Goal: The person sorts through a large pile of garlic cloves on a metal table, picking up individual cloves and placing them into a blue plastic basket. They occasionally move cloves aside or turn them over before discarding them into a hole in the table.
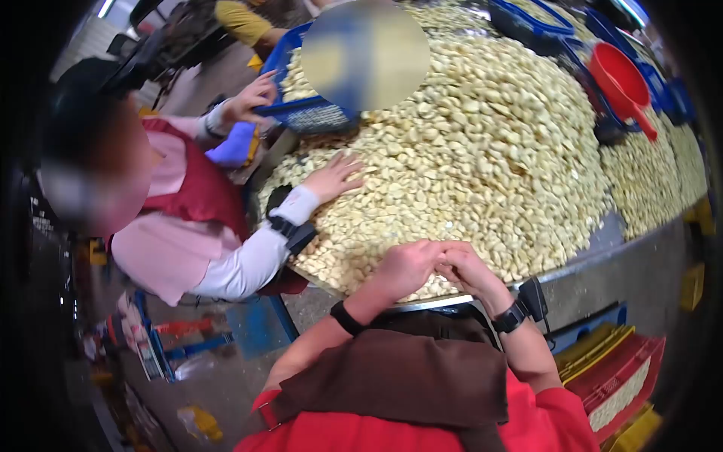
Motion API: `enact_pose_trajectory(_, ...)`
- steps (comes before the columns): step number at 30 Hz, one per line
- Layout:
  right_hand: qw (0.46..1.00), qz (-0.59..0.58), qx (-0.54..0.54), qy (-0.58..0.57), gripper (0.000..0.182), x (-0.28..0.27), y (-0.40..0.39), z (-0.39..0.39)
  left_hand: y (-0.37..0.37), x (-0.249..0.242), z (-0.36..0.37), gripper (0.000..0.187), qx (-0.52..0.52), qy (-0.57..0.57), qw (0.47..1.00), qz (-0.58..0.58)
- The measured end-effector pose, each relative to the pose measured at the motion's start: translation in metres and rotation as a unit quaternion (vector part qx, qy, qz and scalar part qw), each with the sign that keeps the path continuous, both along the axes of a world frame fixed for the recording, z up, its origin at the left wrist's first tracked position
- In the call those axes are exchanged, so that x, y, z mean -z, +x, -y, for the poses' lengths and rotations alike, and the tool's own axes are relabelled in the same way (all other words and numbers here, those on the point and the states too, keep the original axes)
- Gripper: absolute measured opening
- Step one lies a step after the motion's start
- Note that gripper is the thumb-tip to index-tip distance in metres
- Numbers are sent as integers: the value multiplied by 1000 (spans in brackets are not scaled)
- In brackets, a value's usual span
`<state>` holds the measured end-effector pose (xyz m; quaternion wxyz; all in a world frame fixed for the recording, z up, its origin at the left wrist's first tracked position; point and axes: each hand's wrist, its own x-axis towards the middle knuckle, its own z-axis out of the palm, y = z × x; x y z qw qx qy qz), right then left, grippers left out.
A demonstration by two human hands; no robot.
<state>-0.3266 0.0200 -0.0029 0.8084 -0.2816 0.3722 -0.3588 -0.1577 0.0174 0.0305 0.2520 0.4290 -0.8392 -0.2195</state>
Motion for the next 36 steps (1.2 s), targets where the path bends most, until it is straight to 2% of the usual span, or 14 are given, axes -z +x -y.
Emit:
enact_pose_trajectory(5, 998, -18, 51, 43, 17, -8, -2, -8, -17, 19, 5, 17, -31, 81, 981, -176)
enact_pose_trajectory(6, 996, -6, 78, 42, 16, -6, -2, -10, -23, 12, 5, 23, -76, 242, 930, -265)
enact_pose_trajectory(7, 994, 6, 105, 42, 16, -7, -1, -12, -29, 6, 4, 23, -73, 247, 930, -264)
enact_pose_trajectory(9, 990, -3, 141, 27, 15, -17, -10, -24, -40, -2, 6, 27, -59, 415, 829, -369)
enact_pose_trajectory(10, 990, -17, 140, -16, 15, -17, -30, -35, -31, 12, 12, 28, -15, 364, 905, -221)
enact_pose_trajectory(12, 958, -276, 22, -71, 9, -40, -83, -58, -6, 0, 13, 41, -60, 216, 971, -83)
enact_pose_trajectory(13, 904, -387, -32, -180, 12, -16, -119, -80, 17, 16, 20, 44, -137, 196, 971, -8)
enact_pose_trajectory(15, 775, -576, -227, -129, 14, -38, -153, -102, 61, 18, 43, 51, -255, 227, 922, 183)
enact_pose_trajectory(17, 677, -637, -351, -114, 22, -61, -153, -98, 91, 43, 59, 46, -257, 169, 922, 237)
enact_pose_trajectory(23, 726, -648, -18, -228, 47, -14, -85, -11, 89, 67, 66, 24, -197, 126, 923, 305)
enact_pose_trajectory(27, 692, -624, -248, -266, 69, 9, 1, 21, 80, 58, 59, 18, -222, 120, 937, 242)
enact_pose_trajectory(30, 760, -546, -195, -293, 62, 4, 19, 33, 66, 40, 51, 13, -214, 332, 919, -14)
enact_pose_trajectory(32, 889, -331, -63, -311, 41, 13, 26, 36, 52, 49, 37, 10, -185, 357, 912, -80)
enact_pose_trajectory(36, 877, -319, -80, -350, 22, 31, 29, 31, 31, 48, 24, 9, -165, 390, 899, -111)
